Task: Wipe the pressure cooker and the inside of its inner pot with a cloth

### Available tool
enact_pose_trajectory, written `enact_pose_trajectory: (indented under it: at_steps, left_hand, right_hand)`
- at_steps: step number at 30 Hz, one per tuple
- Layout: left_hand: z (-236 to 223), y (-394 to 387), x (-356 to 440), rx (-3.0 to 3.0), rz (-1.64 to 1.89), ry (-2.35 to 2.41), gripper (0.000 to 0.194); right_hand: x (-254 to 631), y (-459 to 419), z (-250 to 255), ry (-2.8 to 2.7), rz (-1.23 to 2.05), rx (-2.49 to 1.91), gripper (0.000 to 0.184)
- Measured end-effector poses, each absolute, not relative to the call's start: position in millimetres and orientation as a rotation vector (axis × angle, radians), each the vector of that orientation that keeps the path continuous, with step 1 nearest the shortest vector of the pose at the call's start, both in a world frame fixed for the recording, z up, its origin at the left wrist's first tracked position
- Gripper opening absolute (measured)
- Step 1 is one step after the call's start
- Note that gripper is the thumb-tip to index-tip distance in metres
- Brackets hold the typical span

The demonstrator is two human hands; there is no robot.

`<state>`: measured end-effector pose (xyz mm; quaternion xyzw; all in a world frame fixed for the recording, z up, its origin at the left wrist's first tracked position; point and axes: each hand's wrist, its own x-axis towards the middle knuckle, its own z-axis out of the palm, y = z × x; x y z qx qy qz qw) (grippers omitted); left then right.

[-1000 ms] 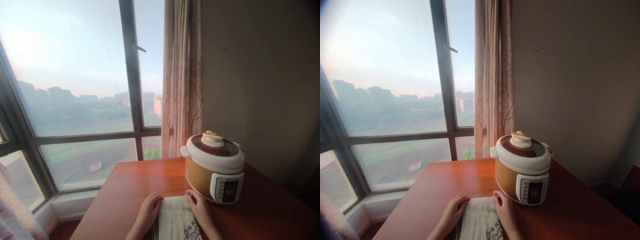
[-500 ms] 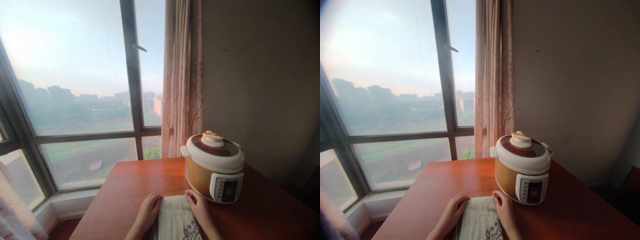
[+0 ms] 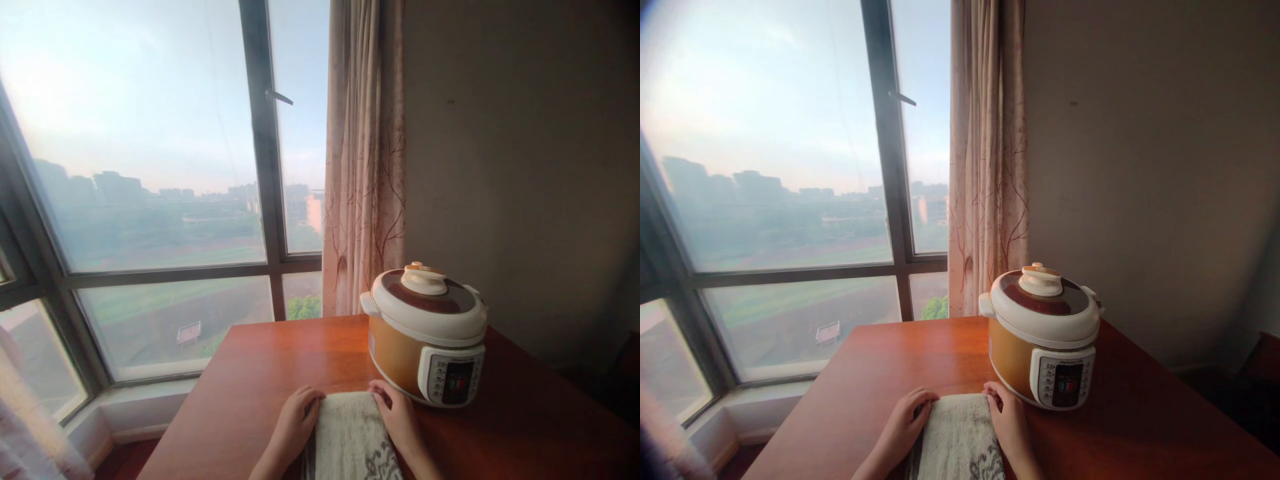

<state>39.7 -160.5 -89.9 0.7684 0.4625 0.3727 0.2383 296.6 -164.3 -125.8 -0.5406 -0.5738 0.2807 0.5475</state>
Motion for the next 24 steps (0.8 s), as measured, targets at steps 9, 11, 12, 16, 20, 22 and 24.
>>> enact_pose_trajectory:
  at_steps: [9,11,12,16,20,22,24]
  left_hand:
    - [-86.9,-160.5,40.7,2.11,1.014,1.278,0.029]
    - [-86.0,-160.9,40.9,2.115,1.013,1.279,0.029]
    - [-85.8,-161.0,41.0,2.116,1.014,1.28,0.029]
    - [-85.7,-161.2,41.2,2.115,1.015,1.278,0.028]
    - [-85.5,-161.5,41.3,2.11,1.027,1.281,0.028]
    - [-85.2,-161.7,41.4,2.109,1.024,1.283,0.028]
    - [-85.2,-161.8,41.2,2.113,1.014,1.285,0.028]
  right_hand:
    - [294.9,-168.1,-116.7,-1.374,0.615,-1.302,0.037]
    - [294.1,-167.7,-116.7,-1.366,0.592,-1.291,0.039]
    - [293.9,-167.3,-117.2,-1.363,0.583,-1.287,0.039]
    - [294.0,-165.3,-120.2,-1.364,0.584,-1.283,0.039]
    - [294.5,-163.7,-122.2,-1.368,0.577,-1.285,0.038]
    - [294.7,-163.3,-122.6,-1.365,0.578,-1.283,0.037]
    - [295.1,-163.0,-122.9,-1.366,0.591,-1.284,0.035]
